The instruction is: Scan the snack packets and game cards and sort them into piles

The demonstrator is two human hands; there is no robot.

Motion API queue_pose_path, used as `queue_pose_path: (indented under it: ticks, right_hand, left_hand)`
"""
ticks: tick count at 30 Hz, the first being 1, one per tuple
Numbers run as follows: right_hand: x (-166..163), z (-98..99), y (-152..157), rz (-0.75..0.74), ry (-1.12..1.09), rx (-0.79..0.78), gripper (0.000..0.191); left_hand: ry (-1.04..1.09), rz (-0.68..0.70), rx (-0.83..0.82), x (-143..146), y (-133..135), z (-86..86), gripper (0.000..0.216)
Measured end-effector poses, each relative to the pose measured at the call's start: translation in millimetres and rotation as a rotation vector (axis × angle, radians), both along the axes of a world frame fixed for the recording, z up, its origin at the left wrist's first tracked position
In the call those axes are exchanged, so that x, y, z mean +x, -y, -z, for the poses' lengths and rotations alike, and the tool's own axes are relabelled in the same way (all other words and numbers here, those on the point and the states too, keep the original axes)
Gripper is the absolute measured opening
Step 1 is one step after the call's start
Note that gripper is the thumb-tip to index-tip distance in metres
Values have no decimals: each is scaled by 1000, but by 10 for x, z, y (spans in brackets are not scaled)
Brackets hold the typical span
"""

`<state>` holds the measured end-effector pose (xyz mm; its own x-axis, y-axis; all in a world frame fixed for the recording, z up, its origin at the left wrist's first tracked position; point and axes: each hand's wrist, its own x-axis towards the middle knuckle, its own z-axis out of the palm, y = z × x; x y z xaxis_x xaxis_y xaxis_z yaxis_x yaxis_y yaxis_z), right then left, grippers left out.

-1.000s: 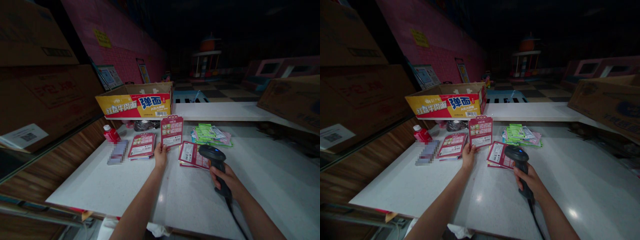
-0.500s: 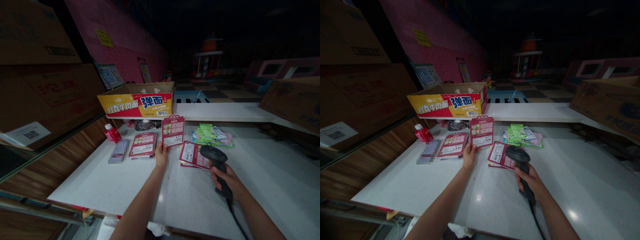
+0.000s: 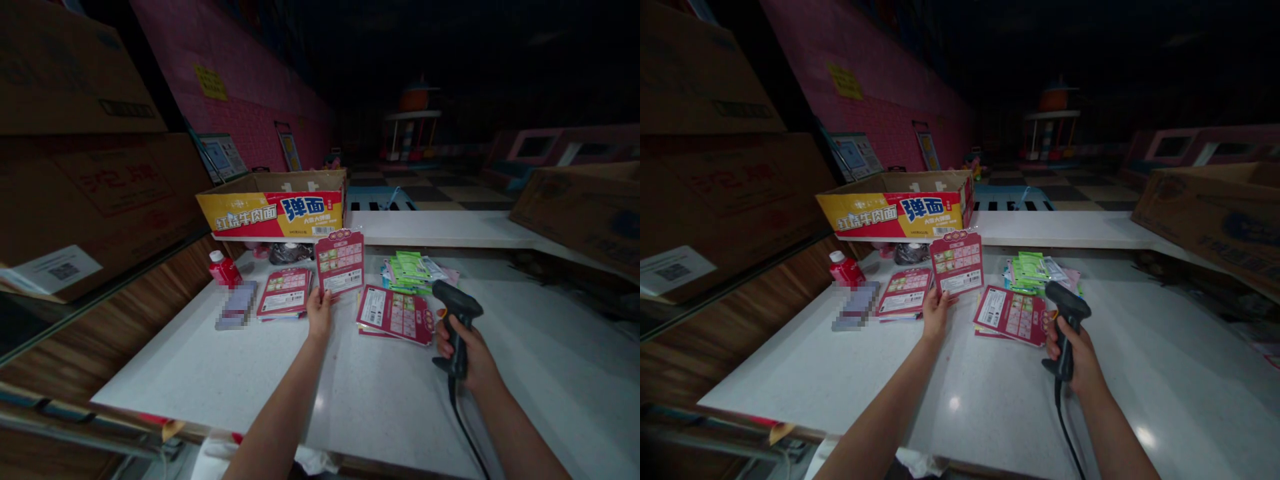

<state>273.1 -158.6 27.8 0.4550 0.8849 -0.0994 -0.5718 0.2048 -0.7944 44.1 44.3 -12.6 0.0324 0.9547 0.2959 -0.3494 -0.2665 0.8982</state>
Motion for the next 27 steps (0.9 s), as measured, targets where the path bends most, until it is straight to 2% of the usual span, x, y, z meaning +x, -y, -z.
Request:
queue_pose_path:
  ticks: [5,10,13,16,19,22,24,27]
  right_hand:
    - [96,7,-13,104,-75,29,39]
    - [159,78,-20,117,-96,14,39]
    - [193,97,-20,111,-103,17,37]
    - [223,96,-19,117,-107,16,36]
    - [248,96,-21,123,-158,14,35]
    - [272,112,-25,140,-204,20,36]
    - [286,126,-29,155,-220,27,37]
    - [299,138,-36,169,-213,31,37]
  left_hand:
    - [13,36,26,2,84,-109,42]
    - [12,75,36,-5,127,-359,40]
    - [37,68,-15,14,98,-537,44]
    - [-16,117,-91,75,56,-625,43]
    - [-95,192,-158,192,27,-577,39]
    - [-181,245,-187,359,-11,-442,35]
    - [-253,208,-198,474,-51,-353,31]
    - [-412,56,-195,580,-103,-282,24]
